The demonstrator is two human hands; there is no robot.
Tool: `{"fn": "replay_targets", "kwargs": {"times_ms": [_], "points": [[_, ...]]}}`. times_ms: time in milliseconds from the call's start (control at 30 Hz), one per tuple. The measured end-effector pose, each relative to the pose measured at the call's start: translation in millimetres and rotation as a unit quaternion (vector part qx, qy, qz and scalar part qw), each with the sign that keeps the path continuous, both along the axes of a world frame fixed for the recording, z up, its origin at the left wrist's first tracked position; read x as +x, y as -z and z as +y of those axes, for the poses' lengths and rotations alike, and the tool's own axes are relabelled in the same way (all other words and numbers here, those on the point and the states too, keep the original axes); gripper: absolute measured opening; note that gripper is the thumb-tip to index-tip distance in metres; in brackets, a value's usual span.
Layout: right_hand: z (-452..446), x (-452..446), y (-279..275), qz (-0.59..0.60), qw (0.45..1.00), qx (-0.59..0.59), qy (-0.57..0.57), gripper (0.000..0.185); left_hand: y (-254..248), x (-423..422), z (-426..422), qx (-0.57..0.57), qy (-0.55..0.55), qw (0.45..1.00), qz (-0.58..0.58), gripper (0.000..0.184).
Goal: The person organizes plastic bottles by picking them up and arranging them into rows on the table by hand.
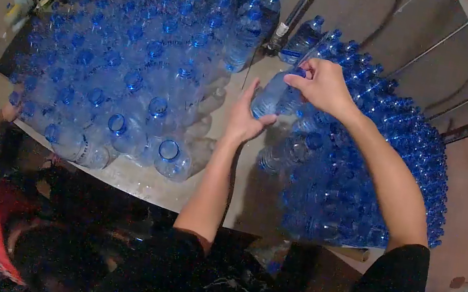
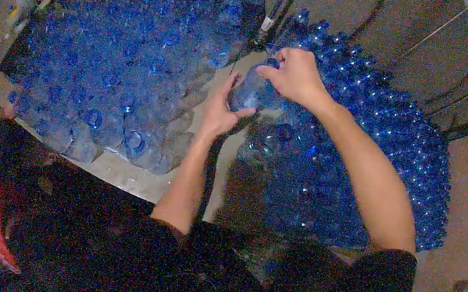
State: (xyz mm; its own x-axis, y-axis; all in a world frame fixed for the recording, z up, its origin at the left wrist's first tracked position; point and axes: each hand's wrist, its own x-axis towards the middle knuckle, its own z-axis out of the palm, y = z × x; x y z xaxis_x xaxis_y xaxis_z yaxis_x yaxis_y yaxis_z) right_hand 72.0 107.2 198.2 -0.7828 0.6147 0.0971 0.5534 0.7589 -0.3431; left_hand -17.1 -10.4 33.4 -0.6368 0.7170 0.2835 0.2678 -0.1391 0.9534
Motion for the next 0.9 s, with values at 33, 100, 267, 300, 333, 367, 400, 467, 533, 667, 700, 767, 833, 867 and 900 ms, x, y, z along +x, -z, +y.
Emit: {"fn": "replay_targets", "kwargs": {"times_ms": [33, 100, 267, 300, 333, 367, 400, 467, 533, 667, 700, 767, 833, 867, 900], "points": [[-1, 0, -1, 0.011, 1.0, 0.004, -0.006, 0.037, 3, -1, 3, -0.005, -0.001, 1.0, 0.014, 0.079], [1, 3, -7, -0.024, 0.999, -0.013, -0.018, 0.039, 8, -4, 6, -0.032, 0.009, 0.999, 0.01, 0.079], [-14, 43, -63, -0.15, 0.985, -0.09, -0.008, 0.041, 15, -3, 10, -0.013, -0.002, 1.0, -0.013, 0.076], [-22, 54, -70, -0.134, 0.987, -0.087, -0.019, 0.041, 12, -3, 9, -0.01, -0.009, 1.0, -0.012, 0.076], [-29, 70, -74, -0.11, 0.99, -0.084, -0.032, 0.041, 9, -3, 9, -0.008, -0.018, 1.0, -0.003, 0.076], [-39, 81, -78, -0.092, 0.992, -0.081, -0.042, 0.042, 11, -5, 9, -0.007, -0.023, 1.0, 0.013, 0.076], [-50, 90, -81, -0.081, 0.994, -0.07, -0.039, 0.042, 18, -7, 9, -0.008, -0.027, 0.999, 0.027, 0.076], [-71, 101, -85, -0.061, 0.996, -0.051, -0.032, 0.043, 22, -11, 7, -0.016, -0.021, 0.999, 0.044, 0.076], [-89, 107, -91, -0.05, 0.998, -0.03, -0.026, 0.043, 22, -15, 5, -0.034, -0.002, 0.998, 0.047, 0.076], [-128, 125, -108, 0.033, 0.998, 0.021, 0.04, 0.038, 28, -14, 7, -0.024, -0.036, 0.996, 0.083, 0.071], [-142, 129, -106, 0.109, 0.991, 0.033, 0.069, 0.037, 26, -14, 6, -0.012, -0.026, 0.997, 0.078, 0.07], [-180, 139, -98, 0.256, 0.957, 0.061, 0.126, 0.034, 28, -13, 3, -0.009, -0.022, 0.997, 0.069, 0.069], [-219, 150, -65, 0.361, 0.914, 0.018, 0.185, 0.028, 34, -13, 2, -0.024, -0.04, 0.997, 0.063, 0.069], [-237, 156, -33, 0.298, 0.938, 0.068, 0.162, 0.026, 30, -12, 1, -0.04, -0.044, 0.996, 0.067, 0.067], [-250, 158, -3, 0.232, 0.956, 0.117, 0.139, 0.024, 22, -10, -2, -0.057, -0.047, 0.995, 0.071, 0.066]]}}
